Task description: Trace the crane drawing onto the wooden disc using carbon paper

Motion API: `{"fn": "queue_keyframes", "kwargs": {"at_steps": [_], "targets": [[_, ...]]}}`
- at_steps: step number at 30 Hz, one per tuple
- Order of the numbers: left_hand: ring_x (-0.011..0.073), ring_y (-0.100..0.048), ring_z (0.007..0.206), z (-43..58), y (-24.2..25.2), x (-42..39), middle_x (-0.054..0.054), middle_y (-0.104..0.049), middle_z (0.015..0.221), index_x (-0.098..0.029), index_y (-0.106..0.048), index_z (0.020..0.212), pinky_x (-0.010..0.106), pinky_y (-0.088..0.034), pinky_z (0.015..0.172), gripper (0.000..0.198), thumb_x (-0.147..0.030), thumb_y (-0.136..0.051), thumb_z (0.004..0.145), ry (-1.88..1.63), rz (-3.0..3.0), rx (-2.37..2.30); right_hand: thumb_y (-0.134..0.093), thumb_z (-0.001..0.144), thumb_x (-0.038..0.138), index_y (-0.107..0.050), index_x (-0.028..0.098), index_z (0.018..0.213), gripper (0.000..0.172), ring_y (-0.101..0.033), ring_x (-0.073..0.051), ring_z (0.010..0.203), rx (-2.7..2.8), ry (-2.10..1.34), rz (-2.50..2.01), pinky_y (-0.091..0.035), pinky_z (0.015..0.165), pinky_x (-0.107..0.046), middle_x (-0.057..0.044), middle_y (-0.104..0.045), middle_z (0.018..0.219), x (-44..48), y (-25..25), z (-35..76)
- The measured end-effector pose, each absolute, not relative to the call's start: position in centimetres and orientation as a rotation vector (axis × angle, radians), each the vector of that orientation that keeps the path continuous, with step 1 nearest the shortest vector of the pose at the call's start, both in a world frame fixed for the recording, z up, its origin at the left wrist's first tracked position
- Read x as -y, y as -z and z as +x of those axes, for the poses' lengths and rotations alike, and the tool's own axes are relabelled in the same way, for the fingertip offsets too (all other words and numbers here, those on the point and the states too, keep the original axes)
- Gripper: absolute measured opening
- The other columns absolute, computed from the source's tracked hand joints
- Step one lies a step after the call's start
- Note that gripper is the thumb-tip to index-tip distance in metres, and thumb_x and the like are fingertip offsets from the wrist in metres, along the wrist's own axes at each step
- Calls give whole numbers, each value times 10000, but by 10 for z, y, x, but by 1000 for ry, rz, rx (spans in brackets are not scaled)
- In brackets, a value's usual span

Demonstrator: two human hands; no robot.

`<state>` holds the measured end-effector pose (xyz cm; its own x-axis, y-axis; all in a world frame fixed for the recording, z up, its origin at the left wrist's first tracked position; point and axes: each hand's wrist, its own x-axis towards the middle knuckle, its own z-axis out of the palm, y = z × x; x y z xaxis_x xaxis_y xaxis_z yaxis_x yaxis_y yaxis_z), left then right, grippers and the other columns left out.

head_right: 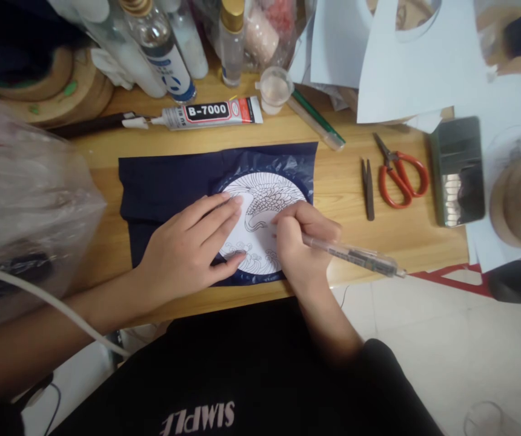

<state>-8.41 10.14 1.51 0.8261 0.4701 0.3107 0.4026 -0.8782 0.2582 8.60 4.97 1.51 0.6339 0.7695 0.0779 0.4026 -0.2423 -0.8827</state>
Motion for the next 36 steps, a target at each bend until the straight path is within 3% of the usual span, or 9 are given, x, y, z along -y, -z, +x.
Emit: {"fn": "queue_keyframes", "kwargs": {"at_steps": [36], "targets": [[308, -590, 1176, -83, -17, -102, 177, -625, 1272, 37, -615, 1157, 415, -524, 990, 456, -320, -584, 874, -580, 2882, -682, -463, 642, 119, -623, 190, 521, 212, -532, -95, 398, 919, -435, -1825, -411, 384, -224, 44, -574, 466, -48, -14, 87]]}}
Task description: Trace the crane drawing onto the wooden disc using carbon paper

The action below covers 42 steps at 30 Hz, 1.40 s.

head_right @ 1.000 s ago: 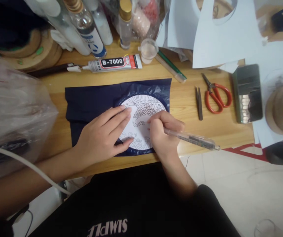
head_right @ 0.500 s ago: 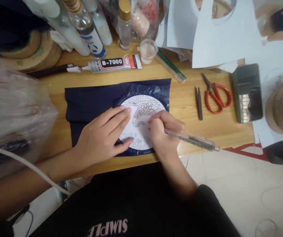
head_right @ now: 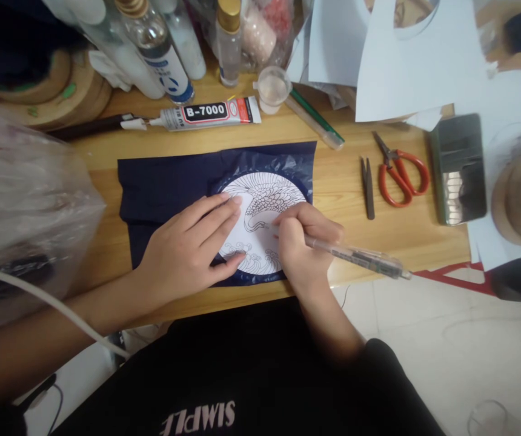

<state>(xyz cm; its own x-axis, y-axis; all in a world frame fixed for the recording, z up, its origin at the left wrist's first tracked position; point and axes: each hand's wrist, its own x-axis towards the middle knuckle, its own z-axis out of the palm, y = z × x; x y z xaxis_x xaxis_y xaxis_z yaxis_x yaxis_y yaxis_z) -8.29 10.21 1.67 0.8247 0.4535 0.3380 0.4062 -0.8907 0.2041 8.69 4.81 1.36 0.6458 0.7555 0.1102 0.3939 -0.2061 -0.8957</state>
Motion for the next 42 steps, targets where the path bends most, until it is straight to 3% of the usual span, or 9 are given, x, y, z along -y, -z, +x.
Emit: {"fn": "queue_keyframes", "kwargs": {"at_steps": [29, 42], "targets": [[321, -594, 1167, -83, -16, -102, 182, -629, 1263, 41, -624, 1143, 431, -533, 976, 451, -320, -593, 875, -577, 2866, -675, -424, 628, 110, -600, 201, 505, 233, -499, -86, 393, 919, -353, -1824, -372, 369, -216, 42, -555, 451, -50, -12, 87], [315, -588, 1172, -83, -16, -103, 177, -626, 1270, 39, -619, 1153, 422, -521, 988, 457, -320, -593, 872, -576, 2867, -682, -466, 649, 99, -626, 187, 529, 219, -511, -83, 394, 955, -428, -1821, -415, 380, -213, 56, -569, 465, -47, -14, 87]]}}
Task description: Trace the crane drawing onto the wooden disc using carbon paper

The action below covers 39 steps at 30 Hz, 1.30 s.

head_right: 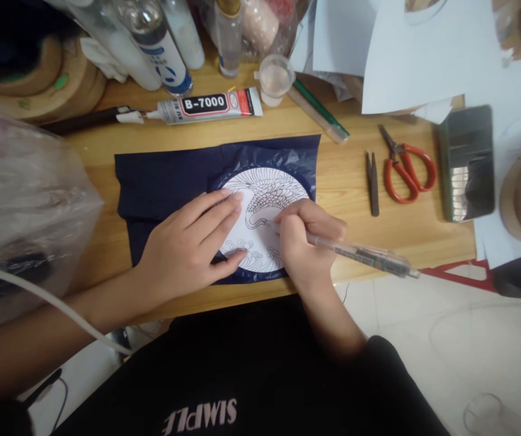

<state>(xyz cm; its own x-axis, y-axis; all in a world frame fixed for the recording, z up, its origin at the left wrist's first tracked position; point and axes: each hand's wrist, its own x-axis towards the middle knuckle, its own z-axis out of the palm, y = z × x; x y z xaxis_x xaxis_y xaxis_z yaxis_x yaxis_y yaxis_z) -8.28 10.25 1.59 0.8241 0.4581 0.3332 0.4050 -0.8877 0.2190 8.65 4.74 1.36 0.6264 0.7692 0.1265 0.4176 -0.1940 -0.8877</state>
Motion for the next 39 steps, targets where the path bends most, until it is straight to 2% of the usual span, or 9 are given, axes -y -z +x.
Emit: {"fn": "queue_keyframes", "kwargs": {"at_steps": [16, 23, 33, 39], "targets": [[324, -577, 1191, -84, -15, -103, 200, -612, 1279, 27, -610, 1162, 439, -518, 993, 436, -313, -573, 892, -560, 2849, -669, -433, 618, 120, -606, 198, 496, 225, -494, -91, 387, 946, -402, -1866, -375, 363, -224, 39, -550, 448, -49, -17, 85], [320, -588, 1177, -83, -16, -102, 191, -623, 1268, 29, -623, 1144, 433, -524, 989, 427, -314, -565, 895, -569, 2849, -676, -407, 612, 78, -589, 224, 542, 245, -476, -97, 383, 797, -442, -1790, -343, 354, -221, 44, -523, 439, -52, -20, 87], [314, -598, 1165, -83, -15, -102, 172, -636, 1256, 19, -634, 1131, 417, -526, 991, 440, -338, -591, 877, -617, 2859, -687, -435, 632, 212, -494, 219, 522, 125, -457, -95, 357, 559, -658, -1519, -279, 308, -209, 31, -458, 427, -60, -25, 113], [315, -581, 1185, -84, -14, -101, 195, -627, 1258, 17, -622, 1147, 435, -515, 1001, 430, -316, -596, 878, -629, 2825, -684, -452, 623, 129, -600, 207, 573, 174, -497, -98, 361, 626, -482, -1553, -318, 312, -217, 45, -549, 454, -57, -32, 100]]}}
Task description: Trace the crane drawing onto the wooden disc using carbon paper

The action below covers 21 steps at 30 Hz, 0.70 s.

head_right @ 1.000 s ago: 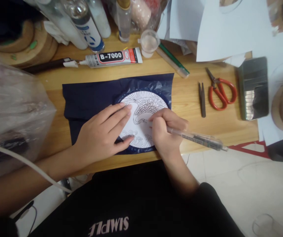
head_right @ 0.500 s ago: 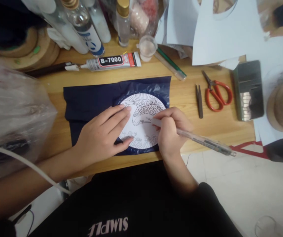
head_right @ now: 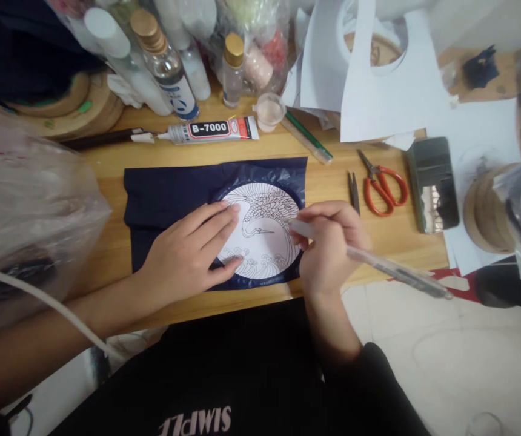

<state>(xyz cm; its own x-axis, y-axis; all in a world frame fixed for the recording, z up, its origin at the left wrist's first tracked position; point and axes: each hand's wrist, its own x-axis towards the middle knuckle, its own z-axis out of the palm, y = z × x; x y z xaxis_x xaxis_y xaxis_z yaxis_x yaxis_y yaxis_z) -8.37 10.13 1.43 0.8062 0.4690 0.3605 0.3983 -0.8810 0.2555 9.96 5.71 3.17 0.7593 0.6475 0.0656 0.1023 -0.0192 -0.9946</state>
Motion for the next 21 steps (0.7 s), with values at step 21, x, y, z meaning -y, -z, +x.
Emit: {"fn": "queue_keyframes", "kwargs": {"at_steps": [21], "targets": [[305, -566, 1202, -84, -15, -100, 186, -610, 1290, 22, -604, 1185, 423, -501, 1011, 458, -321, -592, 881, -592, 2839, -702, -493, 695, 133, -638, 189, 583, 191, -539, -82, 454, 1156, -537, -1799, -446, 467, -216, 51, -613, 526, -55, -20, 81]]}}
